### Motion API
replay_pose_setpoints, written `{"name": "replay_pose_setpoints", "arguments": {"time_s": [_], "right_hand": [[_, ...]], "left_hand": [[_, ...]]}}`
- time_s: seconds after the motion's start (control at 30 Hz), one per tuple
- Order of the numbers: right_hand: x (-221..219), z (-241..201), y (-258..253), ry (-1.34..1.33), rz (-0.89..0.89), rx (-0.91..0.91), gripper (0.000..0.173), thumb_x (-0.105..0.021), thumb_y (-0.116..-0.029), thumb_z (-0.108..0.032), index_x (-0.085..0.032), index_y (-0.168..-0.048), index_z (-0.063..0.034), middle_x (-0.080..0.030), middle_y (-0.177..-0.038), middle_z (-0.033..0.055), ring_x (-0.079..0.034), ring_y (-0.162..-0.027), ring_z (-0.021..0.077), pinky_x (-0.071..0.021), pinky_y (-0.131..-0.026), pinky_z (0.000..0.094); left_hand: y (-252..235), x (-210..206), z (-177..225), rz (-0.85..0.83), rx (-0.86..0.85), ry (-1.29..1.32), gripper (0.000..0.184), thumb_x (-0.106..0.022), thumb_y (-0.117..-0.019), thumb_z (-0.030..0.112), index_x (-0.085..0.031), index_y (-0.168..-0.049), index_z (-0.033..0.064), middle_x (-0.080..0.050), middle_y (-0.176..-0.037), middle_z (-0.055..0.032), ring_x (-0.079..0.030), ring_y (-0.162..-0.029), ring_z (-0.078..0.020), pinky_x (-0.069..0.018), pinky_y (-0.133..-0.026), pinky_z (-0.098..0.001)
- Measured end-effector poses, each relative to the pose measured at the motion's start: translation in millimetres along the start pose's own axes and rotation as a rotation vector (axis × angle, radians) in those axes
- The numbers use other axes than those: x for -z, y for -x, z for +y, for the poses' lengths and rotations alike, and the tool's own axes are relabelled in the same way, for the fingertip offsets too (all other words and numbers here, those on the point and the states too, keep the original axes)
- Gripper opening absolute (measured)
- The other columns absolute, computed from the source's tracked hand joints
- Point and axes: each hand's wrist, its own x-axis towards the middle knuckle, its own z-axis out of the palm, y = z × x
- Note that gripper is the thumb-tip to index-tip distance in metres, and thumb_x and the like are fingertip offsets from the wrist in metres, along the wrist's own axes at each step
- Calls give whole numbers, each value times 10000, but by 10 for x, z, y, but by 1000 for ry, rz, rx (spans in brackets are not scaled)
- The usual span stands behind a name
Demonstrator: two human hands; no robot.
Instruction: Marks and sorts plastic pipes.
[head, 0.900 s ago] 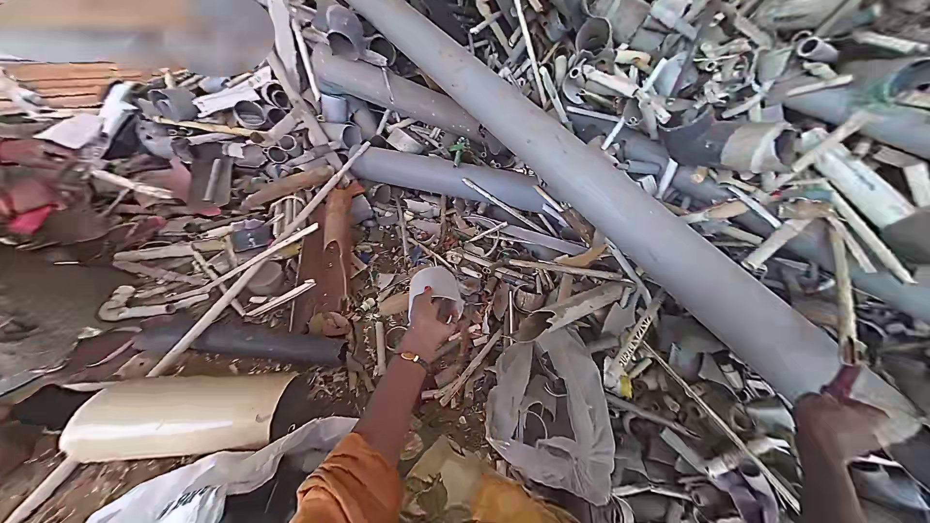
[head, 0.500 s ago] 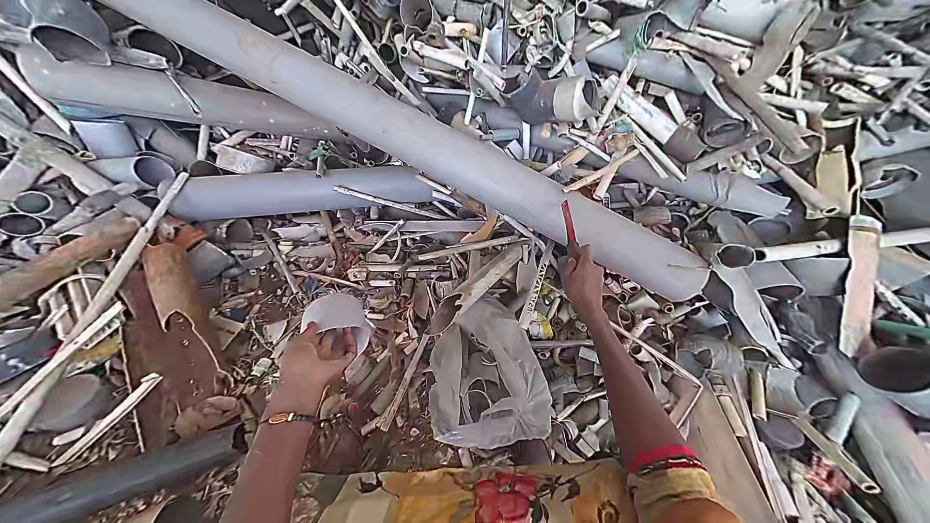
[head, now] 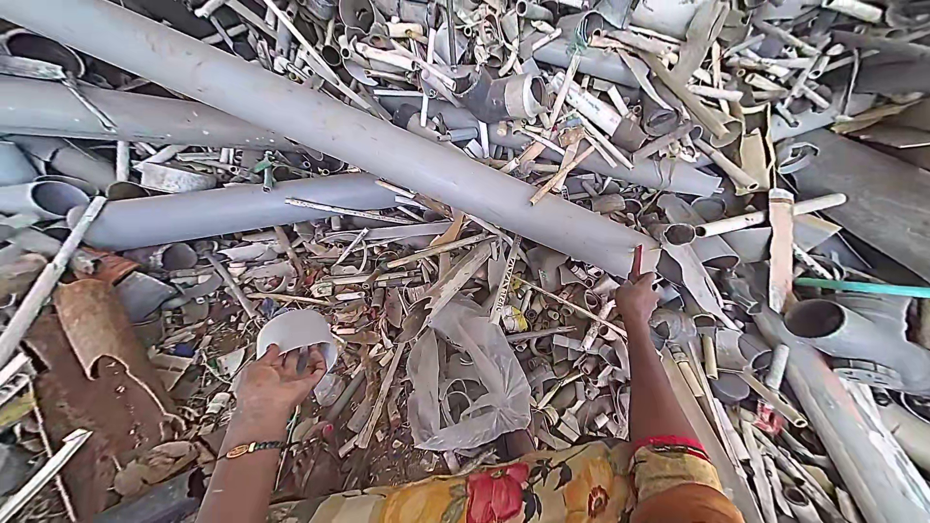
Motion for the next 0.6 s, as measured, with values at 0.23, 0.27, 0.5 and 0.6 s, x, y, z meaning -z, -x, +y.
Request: {"name": "replay_pose_setpoints", "arguments": {"time_s": [0.23, 0.27, 0.5, 0.6], "right_hand": [[912, -784, 779, 358, -249, 361, 298, -708, -956, -227, -705, -1086, 41, -661, -1116, 335, -631, -1068, 497, -460, -884, 686], [942, -884, 919, 374, -358, 463, 257, -722, -966, -227, -732, -1033, 21, -693, -987, 280, -657, -913, 423, -486, -819, 620], [649, -1245, 1692, 278, -189, 672, 284, -567, -1052, -181, -686, -1155, 56, -675, -1096, 335, -645, -1069, 502, -462, -904, 651], [667, -1295, 1639, 569, -446, 567, 284, -630, -1013, -196, -690, -1145, 48, -654, -1146, 308, -630, -1080, 447, -485, -917, 604]], "left_hand": [[301, -169, -79, -24, 66, -95, 464, -341, -1100, 380, -323, -1510, 164, -420, -1468, -114, -514, -1138, -240, -459, -881, -449], [309, -181, -86, -16, 77, -111, 457, -351, -1097, 387, -348, -1497, 165, -449, -1443, -113, -525, -1095, -230, -460, -850, -432], [320, -83, -31, -80, 139, -169, 477, -378, -1094, 385, -351, -1513, 158, -429, -1504, -128, -519, -1194, -259, -449, -900, -444], [271, -81, 62, -61, 144, -138, 483, -407, -1092, 366, -341, -1525, 163, -409, -1523, -127, -508, -1228, -266, -449, -936, -449]]}}
